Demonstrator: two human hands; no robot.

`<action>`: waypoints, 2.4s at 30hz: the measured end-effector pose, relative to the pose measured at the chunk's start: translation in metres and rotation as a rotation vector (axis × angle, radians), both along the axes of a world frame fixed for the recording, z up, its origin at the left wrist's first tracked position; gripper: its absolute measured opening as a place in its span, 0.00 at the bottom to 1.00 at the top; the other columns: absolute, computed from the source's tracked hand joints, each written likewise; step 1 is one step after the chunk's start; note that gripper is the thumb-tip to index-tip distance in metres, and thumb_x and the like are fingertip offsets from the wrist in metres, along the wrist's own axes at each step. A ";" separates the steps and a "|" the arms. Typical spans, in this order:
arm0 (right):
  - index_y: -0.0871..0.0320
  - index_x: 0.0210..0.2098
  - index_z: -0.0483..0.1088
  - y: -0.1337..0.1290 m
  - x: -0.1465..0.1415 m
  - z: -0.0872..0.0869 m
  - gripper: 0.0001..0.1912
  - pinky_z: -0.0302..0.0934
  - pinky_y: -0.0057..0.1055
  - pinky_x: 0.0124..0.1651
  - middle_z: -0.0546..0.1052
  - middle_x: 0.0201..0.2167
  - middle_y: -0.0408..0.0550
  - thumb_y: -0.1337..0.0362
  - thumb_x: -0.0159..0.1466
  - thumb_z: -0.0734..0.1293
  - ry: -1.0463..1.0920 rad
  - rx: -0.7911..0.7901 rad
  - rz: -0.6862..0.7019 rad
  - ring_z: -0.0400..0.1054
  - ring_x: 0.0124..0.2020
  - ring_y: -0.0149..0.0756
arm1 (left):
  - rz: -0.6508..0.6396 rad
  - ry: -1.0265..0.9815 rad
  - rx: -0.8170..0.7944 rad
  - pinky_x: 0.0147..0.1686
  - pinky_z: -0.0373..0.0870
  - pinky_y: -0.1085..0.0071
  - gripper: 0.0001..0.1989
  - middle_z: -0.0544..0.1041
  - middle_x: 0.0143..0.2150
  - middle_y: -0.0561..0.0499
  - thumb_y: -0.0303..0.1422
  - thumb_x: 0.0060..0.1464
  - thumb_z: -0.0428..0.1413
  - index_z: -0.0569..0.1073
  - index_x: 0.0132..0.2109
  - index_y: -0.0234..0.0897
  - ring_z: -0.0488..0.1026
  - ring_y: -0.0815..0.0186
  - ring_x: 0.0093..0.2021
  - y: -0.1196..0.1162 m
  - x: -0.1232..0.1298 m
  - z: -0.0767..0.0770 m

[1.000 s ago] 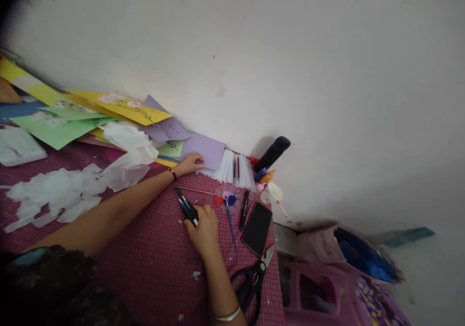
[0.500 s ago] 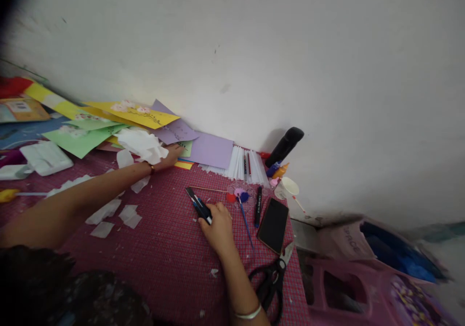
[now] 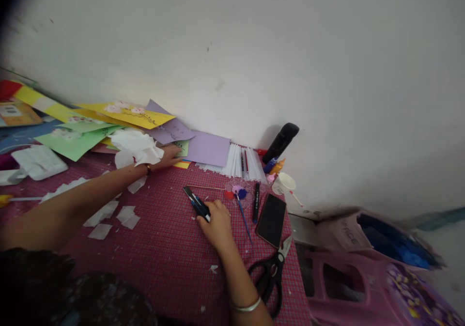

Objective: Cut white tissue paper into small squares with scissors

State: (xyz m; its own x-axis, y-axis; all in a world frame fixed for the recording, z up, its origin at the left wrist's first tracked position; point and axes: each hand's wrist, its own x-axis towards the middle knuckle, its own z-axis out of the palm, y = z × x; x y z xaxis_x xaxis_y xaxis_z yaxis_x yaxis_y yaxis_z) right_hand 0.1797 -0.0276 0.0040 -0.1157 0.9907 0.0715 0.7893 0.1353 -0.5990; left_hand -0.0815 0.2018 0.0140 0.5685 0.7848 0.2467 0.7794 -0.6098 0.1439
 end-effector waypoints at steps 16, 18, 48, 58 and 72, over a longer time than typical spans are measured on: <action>0.58 0.52 0.75 0.001 0.001 -0.001 0.21 0.62 0.37 0.53 0.75 0.43 0.52 0.64 0.59 0.72 0.005 -0.009 0.008 0.70 0.46 0.43 | -0.181 0.330 -0.107 0.45 0.65 0.64 0.26 0.76 0.48 0.42 0.21 0.48 0.53 0.74 0.55 0.39 0.72 0.54 0.47 -0.023 0.013 0.021; 0.58 0.53 0.75 0.001 0.001 -0.003 0.21 0.62 0.37 0.53 0.75 0.43 0.52 0.63 0.59 0.72 0.000 -0.006 0.006 0.70 0.47 0.43 | -0.118 0.383 -0.149 0.47 0.66 0.64 0.33 0.74 0.52 0.40 0.20 0.45 0.54 0.69 0.61 0.38 0.71 0.52 0.50 -0.023 0.010 0.024; 0.54 0.51 0.75 0.001 0.000 -0.004 0.20 0.62 0.37 0.52 0.76 0.43 0.50 0.61 0.59 0.73 -0.026 0.000 -0.005 0.70 0.47 0.43 | -0.022 0.381 -0.087 0.38 0.66 0.65 0.11 0.78 0.41 0.37 0.29 0.52 0.54 0.77 0.42 0.33 0.76 0.55 0.40 -0.012 0.040 0.021; 0.57 0.52 0.75 0.000 0.000 -0.002 0.20 0.62 0.37 0.53 0.76 0.43 0.51 0.61 0.60 0.72 -0.026 0.007 0.010 0.70 0.47 0.43 | -0.112 0.395 -0.130 0.37 0.66 0.65 0.09 0.78 0.39 0.38 0.31 0.54 0.54 0.77 0.40 0.34 0.76 0.55 0.39 -0.009 0.038 0.022; 0.57 0.53 0.75 0.000 0.001 -0.002 0.22 0.62 0.37 0.53 0.75 0.44 0.52 0.61 0.59 0.72 -0.029 0.013 0.013 0.69 0.47 0.43 | 0.118 0.004 -0.229 0.40 0.66 0.66 0.10 0.79 0.35 0.44 0.24 0.49 0.52 0.77 0.37 0.34 0.75 0.58 0.39 0.004 0.041 0.026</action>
